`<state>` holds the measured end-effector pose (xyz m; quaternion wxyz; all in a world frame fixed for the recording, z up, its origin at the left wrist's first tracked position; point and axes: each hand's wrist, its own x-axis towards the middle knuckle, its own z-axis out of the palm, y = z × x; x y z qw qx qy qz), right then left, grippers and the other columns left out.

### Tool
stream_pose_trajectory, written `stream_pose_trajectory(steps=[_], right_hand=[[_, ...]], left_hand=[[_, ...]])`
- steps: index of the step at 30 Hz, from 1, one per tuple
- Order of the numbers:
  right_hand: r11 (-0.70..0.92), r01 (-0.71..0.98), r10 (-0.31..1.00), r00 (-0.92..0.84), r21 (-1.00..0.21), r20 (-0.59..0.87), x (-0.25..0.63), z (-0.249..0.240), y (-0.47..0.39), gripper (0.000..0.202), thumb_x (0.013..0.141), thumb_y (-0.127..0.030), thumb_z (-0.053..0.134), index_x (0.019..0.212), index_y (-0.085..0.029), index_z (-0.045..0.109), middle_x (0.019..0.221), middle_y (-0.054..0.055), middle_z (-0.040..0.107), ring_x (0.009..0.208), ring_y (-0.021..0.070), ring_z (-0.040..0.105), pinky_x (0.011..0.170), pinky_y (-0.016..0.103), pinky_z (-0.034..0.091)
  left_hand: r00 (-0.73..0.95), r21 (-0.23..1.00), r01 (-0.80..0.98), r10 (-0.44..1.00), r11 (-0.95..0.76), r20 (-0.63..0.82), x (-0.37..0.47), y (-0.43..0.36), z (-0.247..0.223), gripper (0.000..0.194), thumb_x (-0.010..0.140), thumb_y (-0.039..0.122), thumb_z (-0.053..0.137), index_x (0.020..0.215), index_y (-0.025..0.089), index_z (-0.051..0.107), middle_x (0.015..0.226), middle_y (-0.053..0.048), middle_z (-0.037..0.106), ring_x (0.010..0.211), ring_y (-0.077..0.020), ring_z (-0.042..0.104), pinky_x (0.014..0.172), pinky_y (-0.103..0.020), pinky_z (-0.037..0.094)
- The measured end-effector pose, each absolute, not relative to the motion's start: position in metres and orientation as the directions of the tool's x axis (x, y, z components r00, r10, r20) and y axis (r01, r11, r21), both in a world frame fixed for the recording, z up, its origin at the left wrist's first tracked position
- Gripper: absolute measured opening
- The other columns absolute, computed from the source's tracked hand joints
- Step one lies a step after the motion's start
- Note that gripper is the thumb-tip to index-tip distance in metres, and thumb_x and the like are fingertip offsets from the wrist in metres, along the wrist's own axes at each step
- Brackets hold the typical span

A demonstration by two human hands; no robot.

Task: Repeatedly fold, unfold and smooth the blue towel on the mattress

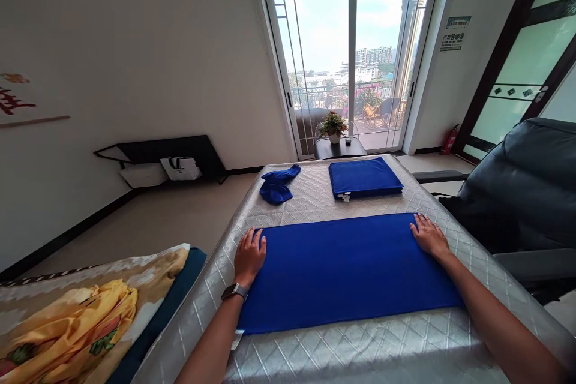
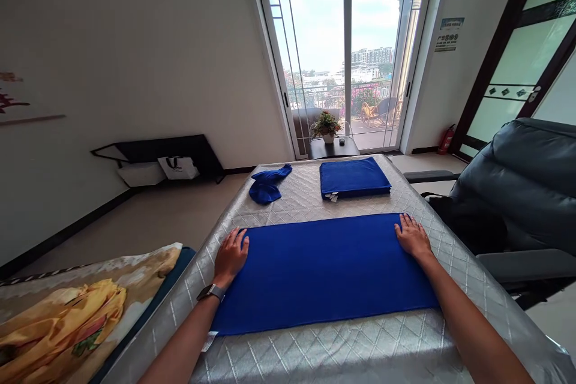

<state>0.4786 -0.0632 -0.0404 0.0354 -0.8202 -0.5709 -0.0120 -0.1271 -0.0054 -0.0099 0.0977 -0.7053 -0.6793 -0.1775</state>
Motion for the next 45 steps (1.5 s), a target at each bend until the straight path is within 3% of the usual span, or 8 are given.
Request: stream_pose_trajectory(steps=[5,9,15,21,26,33,38,45], right_hand=[[-0.329,0.944,0.936,0.325,0.003,0.134,0.456,-0.027,-0.075,0.064,0.103,-0.028,0.017,0.159,-0.005,0.037,0.167,0.015,0.032,0.157,0.0294,0.019,0.128,0.052,0.008],[-0.166,0.986,0.978,0.162,0.019,0.129,0.380,-0.017,-0.103,0.063,0.102,-0.027,0.022,0.157,-0.006,0.041,0.167,0.014,0.031,0.157,0.0292,0.020,0.128,0.051,0.008],[0.286,0.906,0.954,-0.299,-0.312,0.004,0.210,-0.003,-0.149,0.069,0.106,-0.051,0.024,0.163,-0.013,0.030,0.169,0.009,0.023,0.158,0.0248,0.019,0.129,0.048,0.014],[0.419,0.779,0.884,-0.466,-0.467,0.016,0.136,-0.008,-0.165,0.079,0.104,-0.065,0.024,0.165,-0.015,0.018,0.170,0.009,0.010,0.159,0.0253,0.009,0.130,0.050,0.008],[0.331,0.856,0.933,-0.359,-0.397,0.005,0.189,-0.018,-0.175,0.075,0.105,-0.064,0.020,0.166,-0.021,0.019,0.171,0.004,0.011,0.159,0.0250,0.013,0.130,0.049,0.009],[-0.164,0.974,0.979,0.180,-0.153,0.099,0.390,-0.069,-0.198,0.080,0.096,-0.062,0.022,0.162,-0.018,0.035,0.168,0.007,0.030,0.157,0.0280,0.020,0.129,0.053,0.014],[-0.303,0.933,0.921,0.338,-0.192,0.192,0.508,-0.116,-0.229,0.094,0.086,-0.065,0.019,0.164,-0.013,0.028,0.168,0.011,0.032,0.156,0.0294,0.024,0.126,0.055,0.021],[-0.321,0.939,0.918,0.341,-0.123,0.204,0.468,-0.063,-0.191,0.085,0.093,-0.056,0.017,0.157,-0.007,0.042,0.166,0.014,0.033,0.156,0.0309,0.025,0.127,0.054,0.019]], left_hand=[[0.251,0.126,0.951,0.942,-0.283,0.223,-0.136,-0.074,-0.016,0.057,0.104,0.044,0.033,0.154,0.023,0.048,0.163,-0.005,0.045,0.153,-0.0263,0.035,0.126,-0.048,0.029],[0.251,0.111,0.960,0.965,-0.259,0.078,-0.162,-0.143,-0.046,0.063,0.102,0.057,0.035,0.161,0.034,0.032,0.170,0.001,0.028,0.158,-0.0273,0.022,0.127,-0.054,0.024],[0.159,0.115,0.978,0.980,-0.172,0.118,-0.174,-0.174,-0.057,0.067,0.101,0.057,0.039,0.162,0.033,0.024,0.171,0.001,0.023,0.159,-0.0279,0.018,0.127,-0.058,0.022],[0.154,0.139,0.977,0.985,-0.164,0.080,-0.169,-0.173,-0.049,0.069,0.100,0.059,0.040,0.162,0.036,0.022,0.171,0.003,0.021,0.159,-0.0277,0.016,0.128,-0.059,0.021],[0.143,0.139,0.978,0.984,-0.156,0.102,-0.174,-0.173,-0.058,0.070,0.100,0.062,0.038,0.162,0.038,0.019,0.172,0.004,0.018,0.159,-0.0264,0.015,0.128,-0.058,0.021],[0.143,0.140,0.977,0.983,-0.159,0.115,-0.179,-0.168,-0.067,0.071,0.098,0.062,0.039,0.162,0.039,0.017,0.171,0.005,0.020,0.159,-0.0269,0.015,0.127,-0.058,0.022],[0.154,0.138,0.977,0.987,-0.160,0.054,-0.186,-0.170,-0.063,0.071,0.098,0.062,0.039,0.162,0.039,0.019,0.170,0.004,0.023,0.159,-0.0270,0.016,0.126,-0.058,0.026],[0.131,0.147,0.981,0.991,-0.124,-0.038,-0.188,-0.108,-0.032,0.066,0.102,0.056,0.032,0.163,0.029,0.027,0.170,-0.007,0.027,0.157,-0.0266,0.024,0.124,-0.057,0.029]])
